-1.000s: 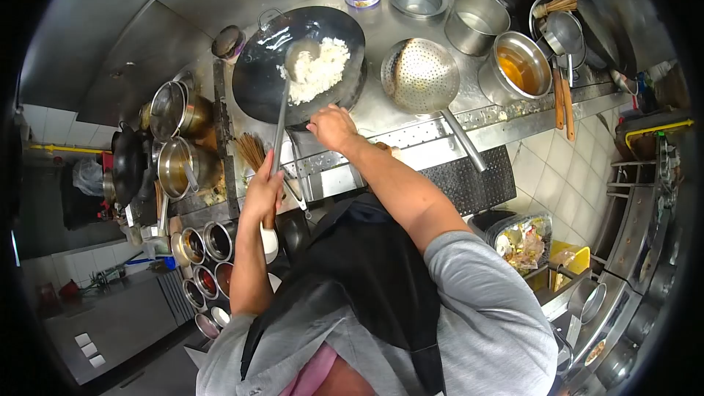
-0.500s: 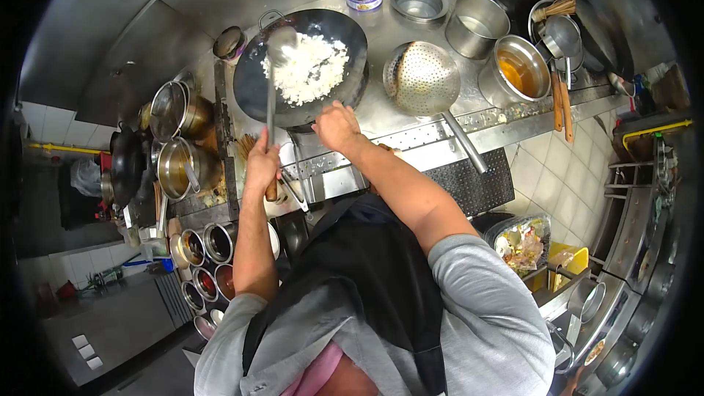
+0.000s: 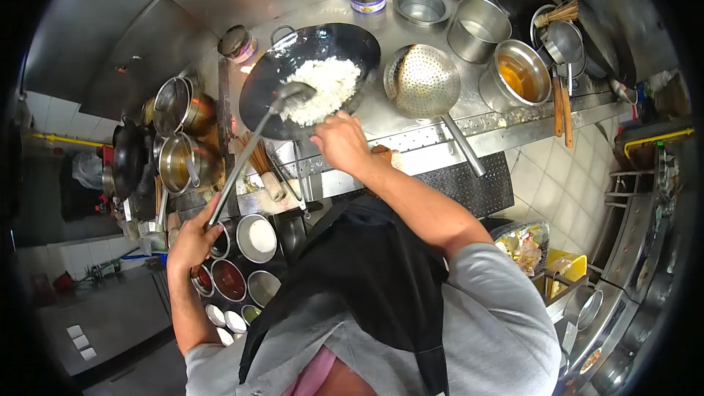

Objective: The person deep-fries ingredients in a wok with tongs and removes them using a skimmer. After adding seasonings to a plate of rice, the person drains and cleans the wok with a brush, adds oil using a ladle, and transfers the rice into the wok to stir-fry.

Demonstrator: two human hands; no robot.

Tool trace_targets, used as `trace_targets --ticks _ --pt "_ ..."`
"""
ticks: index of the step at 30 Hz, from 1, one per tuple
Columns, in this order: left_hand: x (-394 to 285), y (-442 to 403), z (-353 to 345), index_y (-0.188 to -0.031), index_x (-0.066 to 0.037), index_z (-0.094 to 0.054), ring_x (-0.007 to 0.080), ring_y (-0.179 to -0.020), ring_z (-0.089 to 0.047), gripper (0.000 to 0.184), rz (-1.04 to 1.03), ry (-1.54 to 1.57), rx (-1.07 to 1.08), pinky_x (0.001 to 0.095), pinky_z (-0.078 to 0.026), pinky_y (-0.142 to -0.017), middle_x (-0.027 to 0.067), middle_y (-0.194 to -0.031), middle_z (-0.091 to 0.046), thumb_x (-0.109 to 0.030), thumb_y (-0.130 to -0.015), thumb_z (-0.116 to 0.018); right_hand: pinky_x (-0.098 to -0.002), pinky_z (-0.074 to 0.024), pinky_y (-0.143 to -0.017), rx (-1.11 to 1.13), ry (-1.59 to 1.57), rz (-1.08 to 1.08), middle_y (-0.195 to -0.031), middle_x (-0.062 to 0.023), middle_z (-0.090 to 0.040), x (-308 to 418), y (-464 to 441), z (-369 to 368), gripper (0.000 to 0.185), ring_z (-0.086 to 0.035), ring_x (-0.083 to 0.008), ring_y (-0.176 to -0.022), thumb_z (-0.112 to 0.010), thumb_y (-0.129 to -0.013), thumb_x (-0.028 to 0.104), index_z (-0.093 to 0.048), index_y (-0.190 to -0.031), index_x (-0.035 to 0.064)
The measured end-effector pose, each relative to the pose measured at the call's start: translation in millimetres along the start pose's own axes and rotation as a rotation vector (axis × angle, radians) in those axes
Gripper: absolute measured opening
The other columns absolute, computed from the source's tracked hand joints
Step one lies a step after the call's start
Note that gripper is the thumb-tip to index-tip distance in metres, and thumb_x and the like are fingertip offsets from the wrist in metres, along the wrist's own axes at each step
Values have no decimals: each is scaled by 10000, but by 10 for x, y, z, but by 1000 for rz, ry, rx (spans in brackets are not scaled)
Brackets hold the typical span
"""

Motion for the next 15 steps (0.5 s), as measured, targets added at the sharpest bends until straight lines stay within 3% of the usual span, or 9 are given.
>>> trace_targets --ticks 1,5,7,9,12,15 --pt "-100 -40 -44 -1489 -269 -432 435 -999 -649 660 -148 -109 -22 430 -512 -891 241 -1055 -686 -129 -889 -670 -455 -473 -795 -16 2 10 -782 -84 -657 -13 -76 -84 156 -604 -299 -883 -714 -838 218 -713 -774 76" --pt "-80 -854 -905 -1505 -280 -383 438 -845 -665 647 -112 -271 -92 532 -511 -779 254 -892 -683 -185 -911 -621 -471 -483 -798 19 41 32 -828 -111 -676 -103 88 -493 206 -611 -322 -924 -688 -855 237 -699 -759 55" --pt "-130 -940 -1163 -1498 -283 -394 433 -756 -663 647 -78 -245 -202 536 -515 -714 244 -800 -672 -174 -907 -632 -467 -479 -802 30 28 37 -852 -120 -669 -149 652 -392 173 -605 -327 -920 -714 -832 203 -698 -767 44" --pt "-187 -782 -1138 -1505 -310 -379 434 -752 -667 674 -108 -205 -260 524 -524 -702 226 -794 -681 -165 -902 -645 -460 -475 -777 79 -21 31 -856 -114 -656 -224 1003 -324 138 -591 -321 -904 -742 -801 179 -700 -780 49" --pt "-214 -418 -823 -1493 -336 -400 424 -800 -675 684 -67 -126 -190 510 -528 -737 213 -865 -694 -162 -889 -670 -458 -474 -764 -5 66 63 -866 -107 -655 -56 599 -147 149 -585 -314 -897 -740 -804 190 -689 -764 56" --pt "-135 -278 -383 -1486 -321 -419 385 -921 -691 693 -33 -46 -98 460 -521 -855 239 -945 -692 -177 -872 -707 -465 -476 -773 -6 -41 41 -880 -110 -655 -261 -130 -290 145 -586 -322 -919 -733 -817 206 -688 -767 77"
Point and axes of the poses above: each hand's wrist, its own y-axis away from the middle knuckle, its own z-axis out of the back of the hand, x = y × z, the point moved 5 cm from there along -y, towards the middle knuckle
